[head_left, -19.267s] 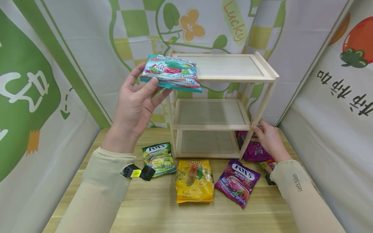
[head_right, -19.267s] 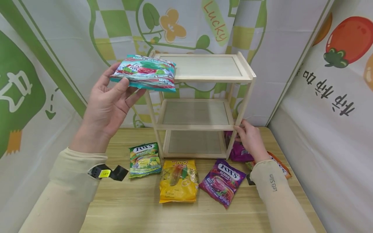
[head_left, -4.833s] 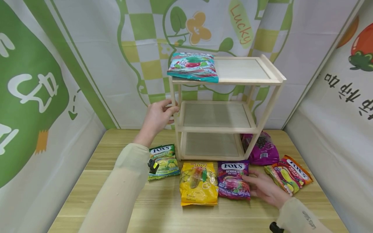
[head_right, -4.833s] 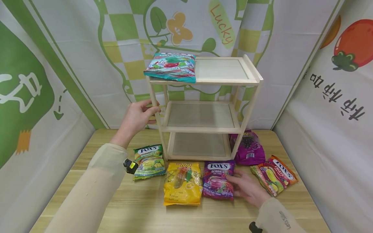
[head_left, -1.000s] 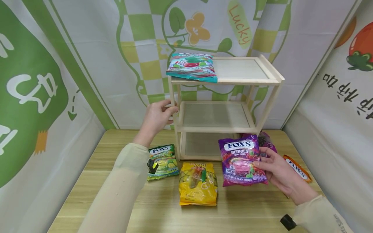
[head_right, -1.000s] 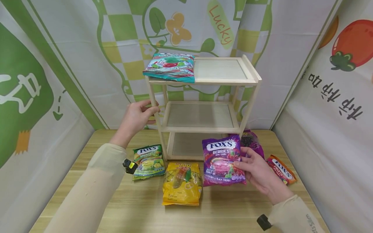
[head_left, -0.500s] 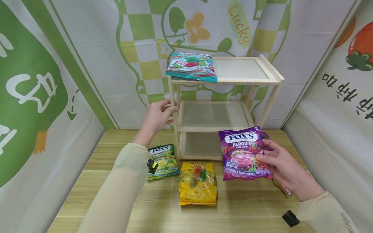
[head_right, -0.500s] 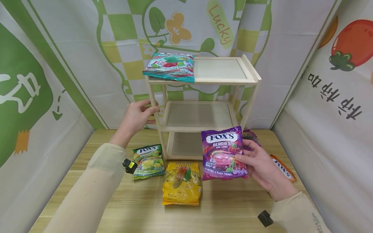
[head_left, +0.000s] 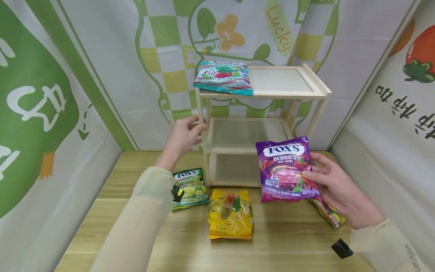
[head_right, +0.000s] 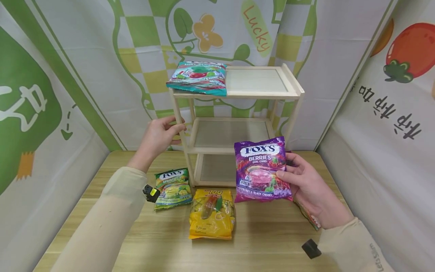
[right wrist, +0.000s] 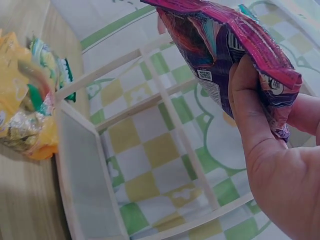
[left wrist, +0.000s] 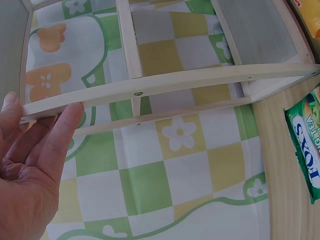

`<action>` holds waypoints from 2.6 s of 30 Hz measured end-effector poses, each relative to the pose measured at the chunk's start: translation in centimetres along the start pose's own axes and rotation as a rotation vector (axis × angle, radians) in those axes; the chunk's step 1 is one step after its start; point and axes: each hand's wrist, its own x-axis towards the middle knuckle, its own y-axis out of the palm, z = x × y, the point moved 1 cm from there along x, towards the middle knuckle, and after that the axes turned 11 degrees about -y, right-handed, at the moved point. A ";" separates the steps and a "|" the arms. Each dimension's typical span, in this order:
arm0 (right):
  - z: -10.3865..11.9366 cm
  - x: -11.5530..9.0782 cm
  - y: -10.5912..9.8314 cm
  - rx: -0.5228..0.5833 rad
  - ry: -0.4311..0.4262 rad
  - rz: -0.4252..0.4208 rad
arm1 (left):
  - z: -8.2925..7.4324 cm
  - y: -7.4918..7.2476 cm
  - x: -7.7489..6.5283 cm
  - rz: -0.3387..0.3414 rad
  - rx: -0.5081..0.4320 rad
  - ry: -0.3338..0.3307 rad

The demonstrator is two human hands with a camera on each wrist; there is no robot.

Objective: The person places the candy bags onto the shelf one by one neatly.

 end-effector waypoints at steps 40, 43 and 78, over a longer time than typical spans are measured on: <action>4.9 1.7 2.7 0.152 -0.172 0.066 | 0.1 0.0 0.1 0.010 0.001 -0.012; 5.2 1.7 2.8 0.154 -0.170 0.064 | 0.1 0.0 0.1 0.011 -0.001 -0.009; 9.1 3.6 4.7 0.264 -0.232 0.059 | 0.2 0.0 0.0 0.009 0.006 -0.005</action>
